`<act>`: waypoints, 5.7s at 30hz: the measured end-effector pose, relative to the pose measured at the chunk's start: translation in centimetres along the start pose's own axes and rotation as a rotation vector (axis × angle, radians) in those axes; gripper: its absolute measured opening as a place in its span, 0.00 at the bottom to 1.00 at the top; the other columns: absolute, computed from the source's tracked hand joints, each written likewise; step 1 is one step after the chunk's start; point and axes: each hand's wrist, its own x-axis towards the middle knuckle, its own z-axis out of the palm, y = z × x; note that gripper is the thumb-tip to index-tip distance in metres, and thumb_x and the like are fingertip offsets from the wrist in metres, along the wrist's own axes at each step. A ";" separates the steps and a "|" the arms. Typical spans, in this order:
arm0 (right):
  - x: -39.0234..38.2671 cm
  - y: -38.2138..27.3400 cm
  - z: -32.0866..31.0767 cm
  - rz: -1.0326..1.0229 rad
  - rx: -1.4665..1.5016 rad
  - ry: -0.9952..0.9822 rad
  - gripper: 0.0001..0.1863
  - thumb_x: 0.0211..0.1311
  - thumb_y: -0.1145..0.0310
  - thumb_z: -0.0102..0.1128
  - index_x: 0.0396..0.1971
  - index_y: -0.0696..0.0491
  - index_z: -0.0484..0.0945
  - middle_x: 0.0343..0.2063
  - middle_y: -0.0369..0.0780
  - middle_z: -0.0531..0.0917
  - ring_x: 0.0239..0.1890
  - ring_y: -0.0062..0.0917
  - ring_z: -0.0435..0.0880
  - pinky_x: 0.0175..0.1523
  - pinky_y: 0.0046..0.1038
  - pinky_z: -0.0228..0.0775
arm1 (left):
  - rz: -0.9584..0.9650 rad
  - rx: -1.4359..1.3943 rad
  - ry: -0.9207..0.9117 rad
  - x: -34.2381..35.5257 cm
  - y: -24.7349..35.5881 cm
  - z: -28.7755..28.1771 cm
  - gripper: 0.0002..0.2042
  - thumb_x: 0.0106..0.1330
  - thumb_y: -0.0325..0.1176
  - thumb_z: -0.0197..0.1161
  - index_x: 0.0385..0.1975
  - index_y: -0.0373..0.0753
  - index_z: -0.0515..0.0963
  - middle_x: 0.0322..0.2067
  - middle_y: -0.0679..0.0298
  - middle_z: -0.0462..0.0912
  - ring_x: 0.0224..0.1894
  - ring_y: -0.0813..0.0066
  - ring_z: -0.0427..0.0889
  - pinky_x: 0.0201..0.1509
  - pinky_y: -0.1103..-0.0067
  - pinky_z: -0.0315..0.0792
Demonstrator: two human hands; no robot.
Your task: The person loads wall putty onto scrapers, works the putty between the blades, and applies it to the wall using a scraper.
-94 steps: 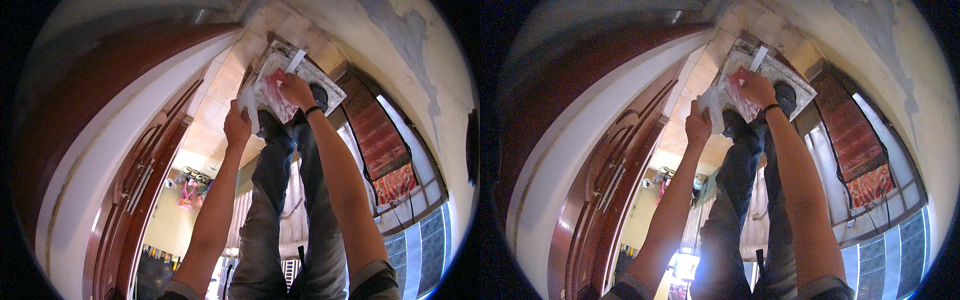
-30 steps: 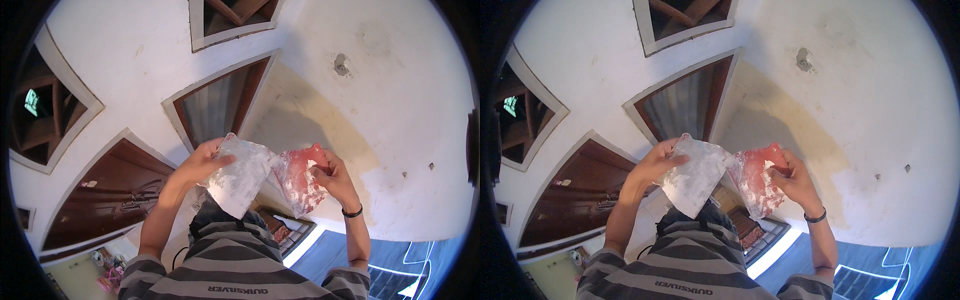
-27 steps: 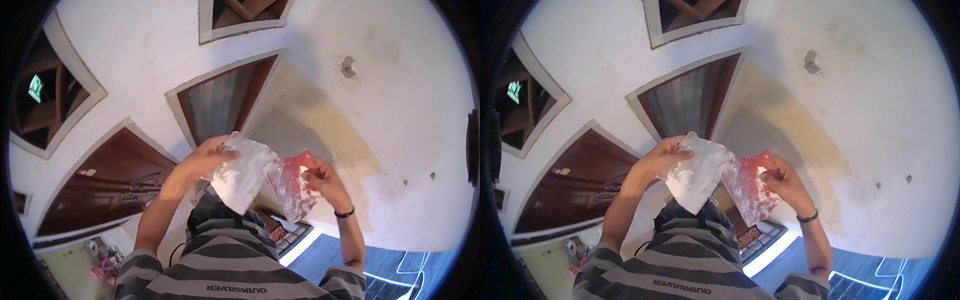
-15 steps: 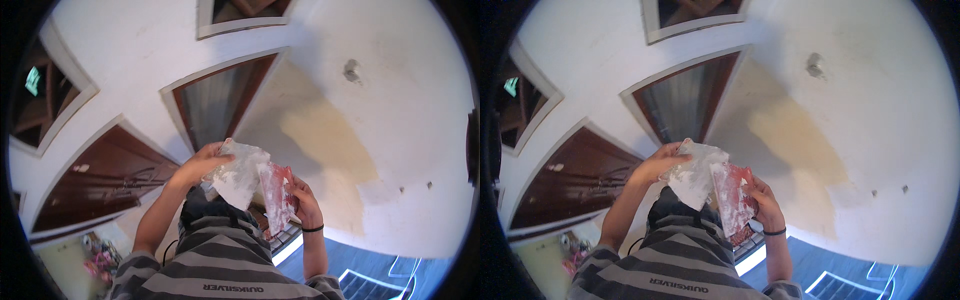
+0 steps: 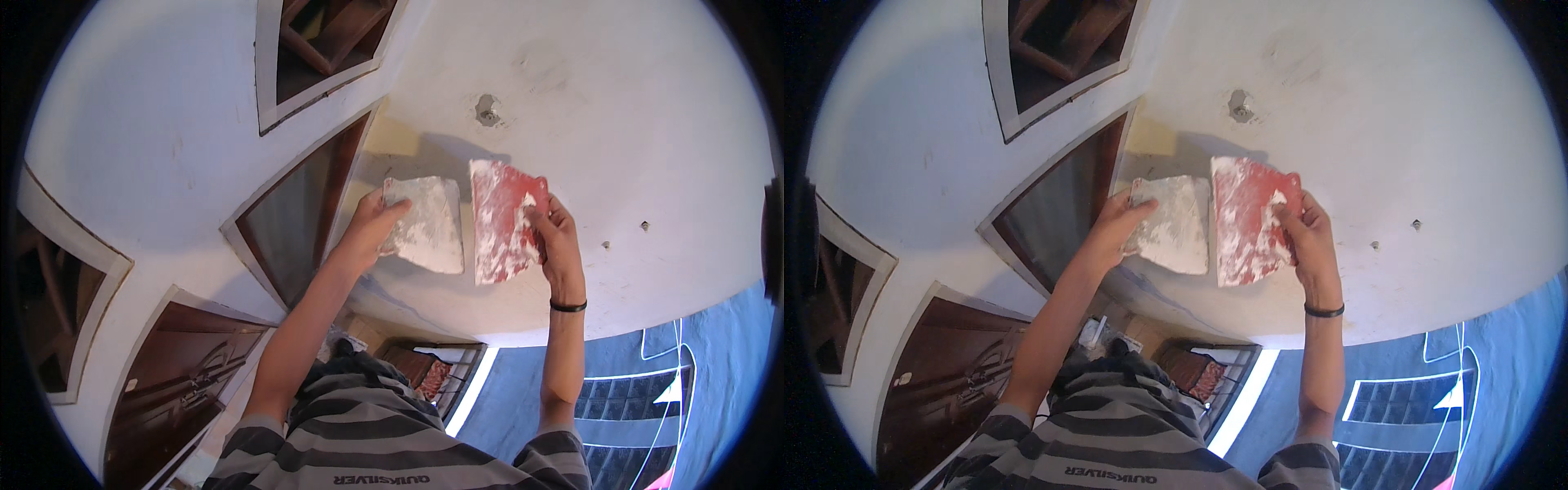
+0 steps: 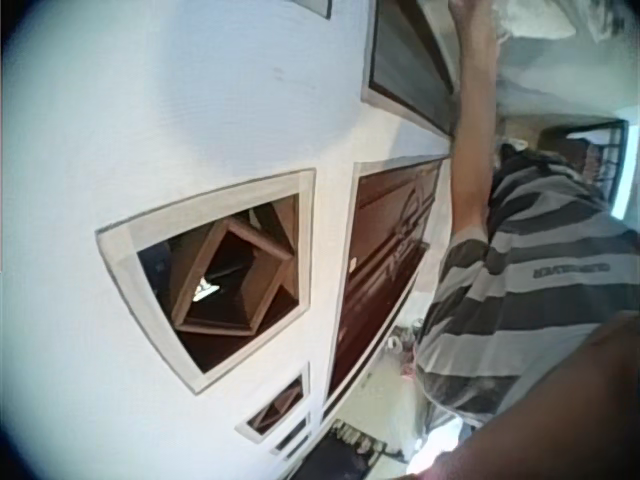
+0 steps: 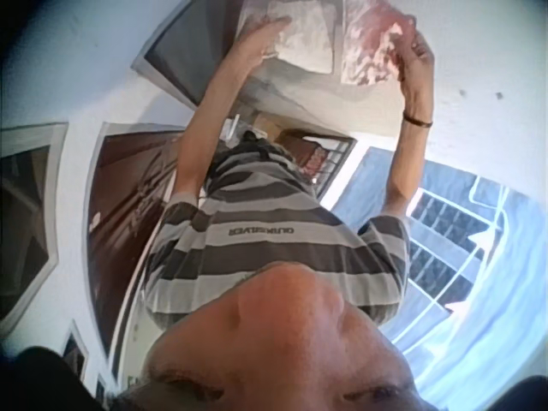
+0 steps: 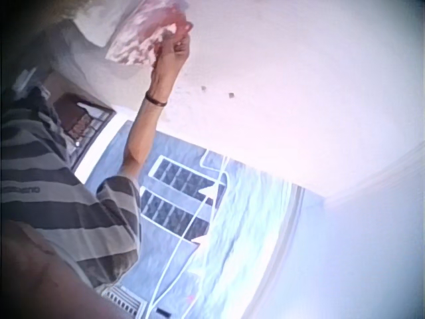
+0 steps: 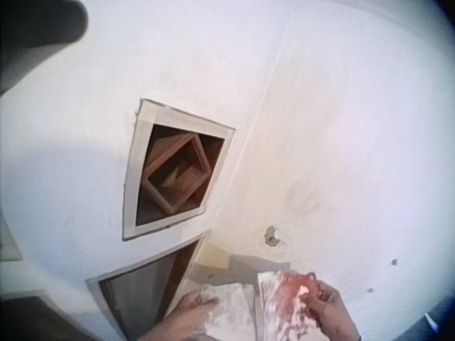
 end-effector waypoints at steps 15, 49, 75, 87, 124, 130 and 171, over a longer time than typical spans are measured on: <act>6.3 0.7 3.2 -0.601 -0.500 0.459 0.11 0.67 0.72 0.63 0.47 0.56 0.76 0.28 0.36 0.85 0.23 0.16 0.79 0.30 0.21 0.70 | -0.073 0.065 0.109 4.4 2.3 -0.4 0.16 0.71 0.32 0.63 0.56 0.38 0.75 0.46 0.62 0.85 0.43 0.72 0.87 0.37 0.71 0.83; 9.2 10.6 12.5 -0.974 -1.276 0.758 0.28 0.62 0.72 0.60 0.64 0.46 0.77 0.66 0.40 0.76 0.67 0.40 0.74 0.71 0.50 0.63 | -0.283 0.086 0.130 -17.9 -1.0 -10.4 0.21 0.72 0.26 0.64 0.62 0.31 0.71 0.51 0.59 0.84 0.49 0.73 0.84 0.56 0.76 0.77; 9.7 13.2 8.1 -1.046 -1.462 0.607 0.27 0.63 0.66 0.59 0.64 0.43 0.78 0.66 0.36 0.76 0.68 0.37 0.74 0.74 0.52 0.61 | -0.388 0.411 0.152 -20.2 -3.0 -14.3 0.19 0.73 0.31 0.64 0.60 0.32 0.73 0.32 0.66 0.85 0.24 0.84 0.78 0.24 0.84 0.70; 8.3 8.9 2.0 -1.111 -1.647 0.352 0.29 0.62 0.67 0.58 0.66 0.45 0.76 0.68 0.34 0.75 0.71 0.33 0.71 0.76 0.48 0.58 | -0.275 0.165 0.196 -20.0 -3.2 -12.2 0.15 0.72 0.28 0.65 0.55 0.31 0.78 0.39 0.63 0.87 0.34 0.79 0.83 0.34 0.79 0.77; 7.1 11.9 12.4 -0.956 -1.356 0.737 0.24 0.63 0.67 0.58 0.60 0.43 0.81 0.62 0.35 0.81 0.64 0.37 0.78 0.71 0.49 0.63 | -0.318 0.174 0.081 -21.2 -1.5 -12.0 0.21 0.70 0.30 0.67 0.60 0.30 0.74 0.50 0.60 0.84 0.47 0.75 0.83 0.51 0.77 0.77; 9.0 10.6 9.4 -0.999 -1.425 0.711 0.27 0.60 0.68 0.60 0.62 0.44 0.80 0.63 0.36 0.79 0.65 0.38 0.77 0.71 0.50 0.62 | -0.278 0.176 0.118 -21.3 -1.1 -11.8 0.18 0.71 0.31 0.67 0.56 0.30 0.77 0.43 0.62 0.87 0.39 0.77 0.84 0.42 0.78 0.78; 14.7 9.6 24.7 -0.560 -0.770 1.126 0.40 0.48 0.85 0.56 0.68 0.49 0.73 0.67 0.46 0.73 0.70 0.53 0.67 0.73 0.53 0.58 | -0.262 0.177 0.300 -26.8 2.8 -14.7 0.29 0.71 0.29 0.66 0.70 0.33 0.64 0.54 0.58 0.83 0.50 0.71 0.84 0.52 0.76 0.79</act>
